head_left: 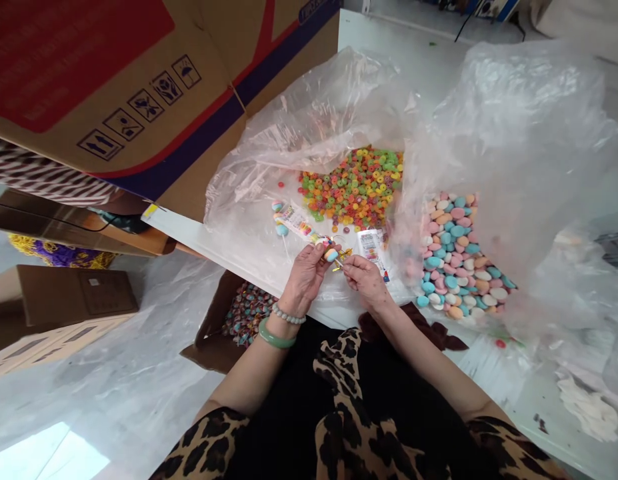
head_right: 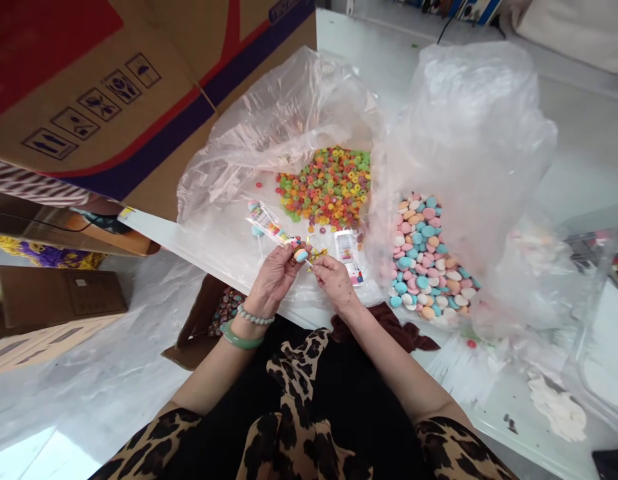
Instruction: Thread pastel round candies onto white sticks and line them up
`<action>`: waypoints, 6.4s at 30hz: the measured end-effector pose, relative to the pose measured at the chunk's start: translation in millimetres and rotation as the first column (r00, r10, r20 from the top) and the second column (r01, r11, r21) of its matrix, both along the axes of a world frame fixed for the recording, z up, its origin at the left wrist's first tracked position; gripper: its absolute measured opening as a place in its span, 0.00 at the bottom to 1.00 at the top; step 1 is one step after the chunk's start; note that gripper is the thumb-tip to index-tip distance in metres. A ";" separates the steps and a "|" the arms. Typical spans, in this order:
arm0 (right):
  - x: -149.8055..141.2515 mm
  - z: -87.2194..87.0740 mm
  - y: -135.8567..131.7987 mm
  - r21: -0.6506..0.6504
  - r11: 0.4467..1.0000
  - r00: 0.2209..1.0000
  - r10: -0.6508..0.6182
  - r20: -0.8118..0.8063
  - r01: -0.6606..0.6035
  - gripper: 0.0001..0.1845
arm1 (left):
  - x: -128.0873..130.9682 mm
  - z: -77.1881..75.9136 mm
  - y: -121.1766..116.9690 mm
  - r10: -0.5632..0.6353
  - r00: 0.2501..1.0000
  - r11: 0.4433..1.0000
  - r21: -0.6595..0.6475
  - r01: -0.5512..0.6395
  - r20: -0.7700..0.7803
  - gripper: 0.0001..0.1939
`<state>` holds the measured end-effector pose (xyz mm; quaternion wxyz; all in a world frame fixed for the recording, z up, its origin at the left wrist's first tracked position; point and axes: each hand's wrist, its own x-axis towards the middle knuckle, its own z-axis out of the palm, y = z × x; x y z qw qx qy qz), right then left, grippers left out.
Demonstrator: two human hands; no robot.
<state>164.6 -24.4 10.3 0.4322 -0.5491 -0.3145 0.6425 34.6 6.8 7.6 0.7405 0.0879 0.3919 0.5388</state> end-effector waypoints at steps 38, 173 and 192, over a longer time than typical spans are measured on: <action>5.5 9.5 -23.8 0.428 0.851 0.605 -0.176 0.777 -0.303 0.09 | -1.4 16.8 -9.4 -0.037 0.985 0.998 0.043 0.044 -0.171 0.18; -18.0 -3.5 4.1 0.035 0.995 0.995 -0.090 0.048 0.089 0.17 | 13.1 0.4 -14.6 -0.009 0.982 0.992 0.123 0.033 -0.191 0.14; -0.9 -3.9 10.9 0.148 0.979 0.809 0.029 0.587 -0.142 0.16 | 7.7 0.1 -11.5 -0.110 0.915 0.993 0.005 0.121 -0.389 0.18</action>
